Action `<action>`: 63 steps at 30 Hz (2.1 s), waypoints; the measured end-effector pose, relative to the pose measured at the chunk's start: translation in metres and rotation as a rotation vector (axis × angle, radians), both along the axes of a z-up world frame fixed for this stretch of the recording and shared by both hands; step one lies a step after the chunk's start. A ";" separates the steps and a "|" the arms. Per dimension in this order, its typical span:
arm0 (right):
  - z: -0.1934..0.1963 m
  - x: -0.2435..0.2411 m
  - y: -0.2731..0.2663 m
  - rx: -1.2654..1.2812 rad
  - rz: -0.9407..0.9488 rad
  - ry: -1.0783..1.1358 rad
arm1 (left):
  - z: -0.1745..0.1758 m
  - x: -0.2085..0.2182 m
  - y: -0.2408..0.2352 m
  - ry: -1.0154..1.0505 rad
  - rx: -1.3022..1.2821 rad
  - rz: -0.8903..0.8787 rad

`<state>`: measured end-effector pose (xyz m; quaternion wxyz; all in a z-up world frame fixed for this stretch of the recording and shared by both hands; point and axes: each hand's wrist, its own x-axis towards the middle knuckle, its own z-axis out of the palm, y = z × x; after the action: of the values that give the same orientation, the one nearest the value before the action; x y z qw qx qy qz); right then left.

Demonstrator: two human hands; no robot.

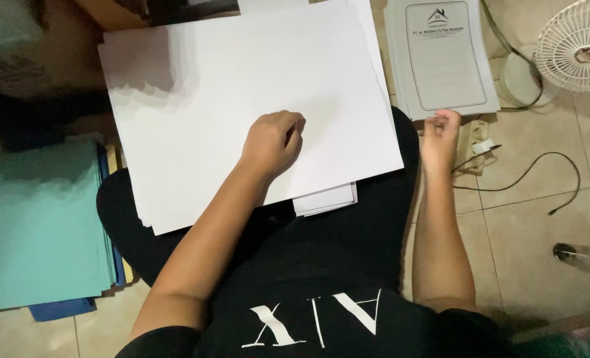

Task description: Folding large sheets of white paper in half to create folders and smoothing the creases by hand.

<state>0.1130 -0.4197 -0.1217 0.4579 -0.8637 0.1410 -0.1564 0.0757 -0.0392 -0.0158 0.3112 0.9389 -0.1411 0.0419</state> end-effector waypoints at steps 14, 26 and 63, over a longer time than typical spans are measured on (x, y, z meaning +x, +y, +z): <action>0.094 -0.061 0.109 -0.521 0.262 -0.025 | 0.000 -0.010 0.007 -0.036 -0.081 0.009; 0.121 -0.023 0.075 1.009 0.282 0.415 | -0.002 -0.004 0.014 0.030 -0.115 0.001; 0.143 -0.062 0.116 0.763 0.640 -0.078 | 0.000 -0.004 0.014 0.058 -0.172 0.013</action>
<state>0.0515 -0.3036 0.0214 0.7713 -0.6279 -0.1012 0.0226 0.0719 -0.0249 -0.0157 0.3944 0.9104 -0.1221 0.0288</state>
